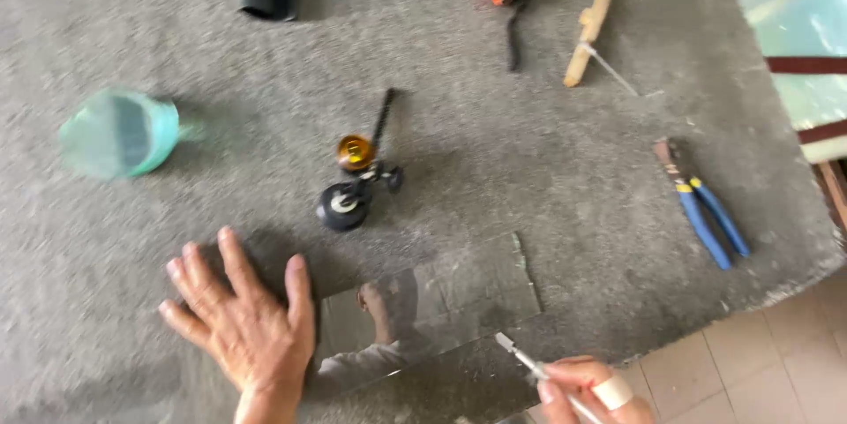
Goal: Cutting a circular shape from a sheet of glass using specialized glass cutting tools and pliers.
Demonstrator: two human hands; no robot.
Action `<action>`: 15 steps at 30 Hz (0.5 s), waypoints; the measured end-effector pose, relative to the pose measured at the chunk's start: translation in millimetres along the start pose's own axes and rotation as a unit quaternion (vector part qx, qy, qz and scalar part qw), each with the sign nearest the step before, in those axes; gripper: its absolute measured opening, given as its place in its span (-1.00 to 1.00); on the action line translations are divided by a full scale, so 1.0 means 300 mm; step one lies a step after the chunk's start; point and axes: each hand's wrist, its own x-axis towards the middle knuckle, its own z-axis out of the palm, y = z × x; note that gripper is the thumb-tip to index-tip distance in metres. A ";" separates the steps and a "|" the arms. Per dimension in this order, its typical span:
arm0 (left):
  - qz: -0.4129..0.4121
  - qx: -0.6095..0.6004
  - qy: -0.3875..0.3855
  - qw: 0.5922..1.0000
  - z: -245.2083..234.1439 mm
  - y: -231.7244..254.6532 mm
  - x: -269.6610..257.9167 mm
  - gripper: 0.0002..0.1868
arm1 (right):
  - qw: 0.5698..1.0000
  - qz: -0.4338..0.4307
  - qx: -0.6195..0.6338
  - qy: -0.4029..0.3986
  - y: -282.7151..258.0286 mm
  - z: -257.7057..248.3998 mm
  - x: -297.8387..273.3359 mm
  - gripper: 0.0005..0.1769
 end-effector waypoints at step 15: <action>0.073 0.001 0.083 0.994 0.097 -0.079 -0.032 -0.18 | 0.993 -0.110 -0.013 0.048 -0.074 -0.085 0.024 -0.86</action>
